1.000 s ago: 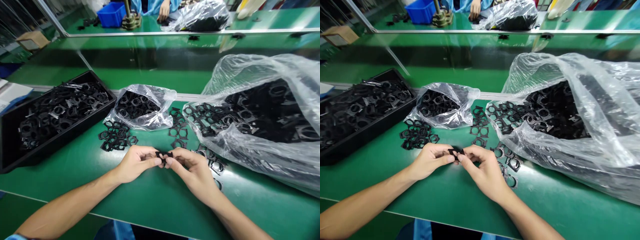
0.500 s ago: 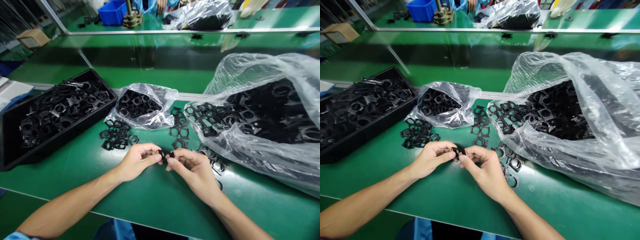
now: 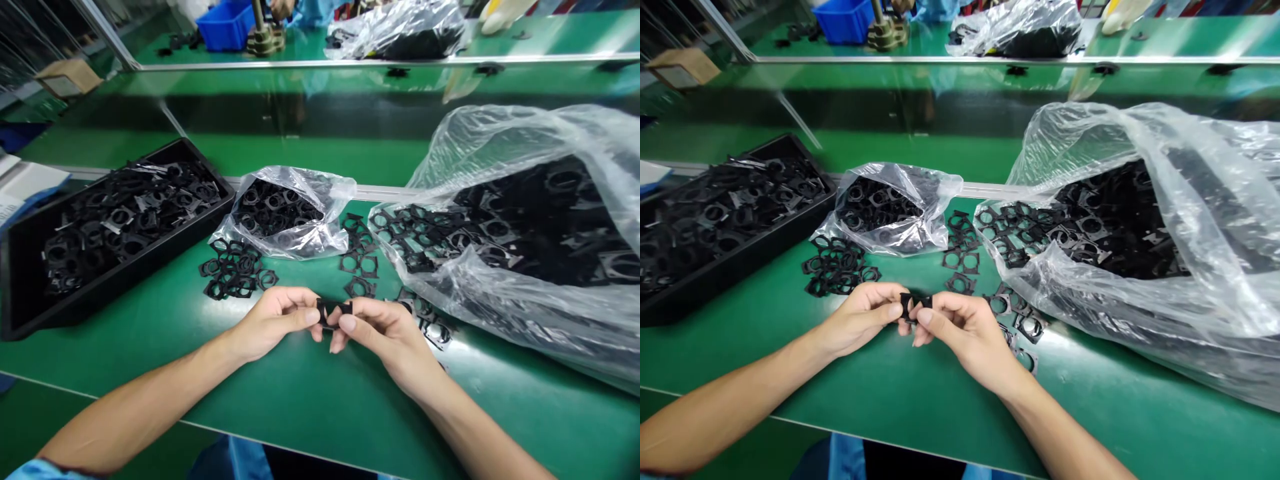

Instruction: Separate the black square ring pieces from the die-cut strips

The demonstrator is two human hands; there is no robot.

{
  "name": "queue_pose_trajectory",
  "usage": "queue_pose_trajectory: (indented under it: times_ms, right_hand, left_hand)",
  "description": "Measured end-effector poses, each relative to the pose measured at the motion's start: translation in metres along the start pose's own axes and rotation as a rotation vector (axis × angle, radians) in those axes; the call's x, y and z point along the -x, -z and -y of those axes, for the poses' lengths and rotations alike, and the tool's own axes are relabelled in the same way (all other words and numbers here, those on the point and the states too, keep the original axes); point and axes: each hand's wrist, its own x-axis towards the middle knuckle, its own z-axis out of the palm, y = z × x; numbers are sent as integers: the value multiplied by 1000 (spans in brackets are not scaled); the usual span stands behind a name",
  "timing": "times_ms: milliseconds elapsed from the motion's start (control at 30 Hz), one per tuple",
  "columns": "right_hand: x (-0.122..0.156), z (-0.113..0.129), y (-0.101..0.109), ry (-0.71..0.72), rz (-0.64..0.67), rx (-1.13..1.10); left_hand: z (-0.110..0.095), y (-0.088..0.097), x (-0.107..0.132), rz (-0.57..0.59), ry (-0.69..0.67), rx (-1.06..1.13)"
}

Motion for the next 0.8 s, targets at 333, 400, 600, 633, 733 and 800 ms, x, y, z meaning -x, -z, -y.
queue_pose_trajectory:
  times_ms: [333, 400, 600, 633, 733, 800]
  right_hand:
    - [-2, -7, -3, 135, -119, 257]
    - [-2, -10, -4, 139, -163, 292]
    - [-2, -6, -6, 42, -164, 300]
    - [-3, -5, -6, 20, -157, 262]
    - [-5, -4, -6, -32, -143, 159]
    - [-6, -5, -6, -37, -160, 139]
  left_hand:
    - [0, -1, 5, -115, -215, -478]
    - [1, -1, 6, -111, -244, -523]
    - [2, -2, 5, -81, -317, -503]
    - [2, -2, 5, -80, -332, -509]
    - [2, 0, 6, -89, -384, -582]
    - [2, 1, 6, -97, -422, -658]
